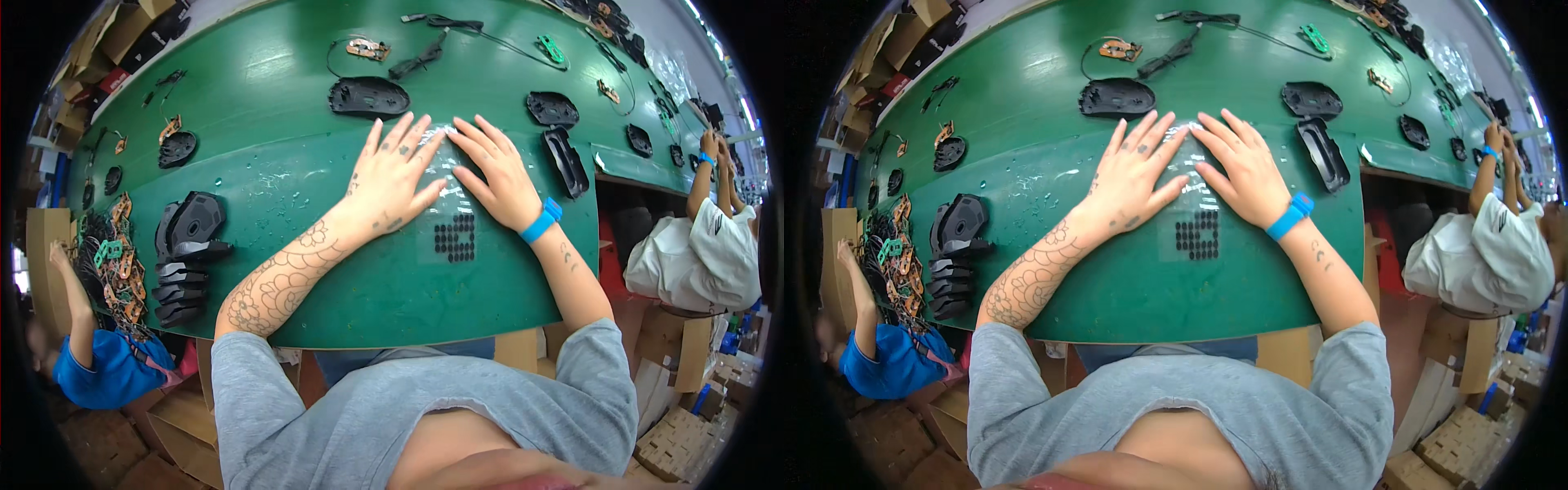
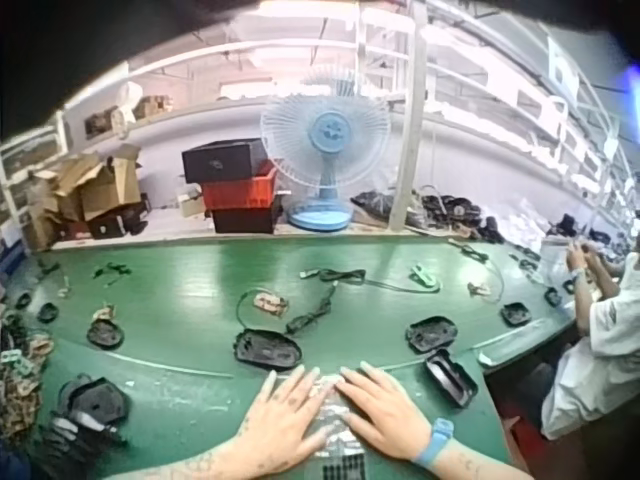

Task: Assemble printed circuit boards and place them into protective plastic bags.

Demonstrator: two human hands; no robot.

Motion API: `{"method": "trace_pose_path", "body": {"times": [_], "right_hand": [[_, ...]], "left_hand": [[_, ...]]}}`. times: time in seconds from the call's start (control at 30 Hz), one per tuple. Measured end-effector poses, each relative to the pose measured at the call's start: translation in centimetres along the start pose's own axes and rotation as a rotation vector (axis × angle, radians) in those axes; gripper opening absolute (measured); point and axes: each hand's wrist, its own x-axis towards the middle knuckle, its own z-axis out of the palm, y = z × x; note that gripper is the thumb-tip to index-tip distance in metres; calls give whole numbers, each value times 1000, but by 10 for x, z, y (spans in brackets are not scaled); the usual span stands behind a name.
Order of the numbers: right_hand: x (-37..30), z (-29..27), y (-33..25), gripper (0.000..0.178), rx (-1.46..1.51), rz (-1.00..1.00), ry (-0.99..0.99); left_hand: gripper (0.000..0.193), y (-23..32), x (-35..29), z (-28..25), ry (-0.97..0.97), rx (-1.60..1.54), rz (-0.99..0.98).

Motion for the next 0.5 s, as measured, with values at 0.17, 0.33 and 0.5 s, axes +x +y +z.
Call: {"method": "trace_pose_path", "body": {"times": [0.17, 0.33, 0.5], "right_hand": [[0, 3, 15, 44, 118, 3, 81], [-6, -6, 12, 42, 122, -7, 40], [-7, -2, 10, 40, -9, 1, 92]], "left_hand": [[63, -6, 8, 3, 102, 30, 32], [62, -8, 3, -4, 173, 26, 129], [61, -4, -3, -2, 50, -34, 171]]}}
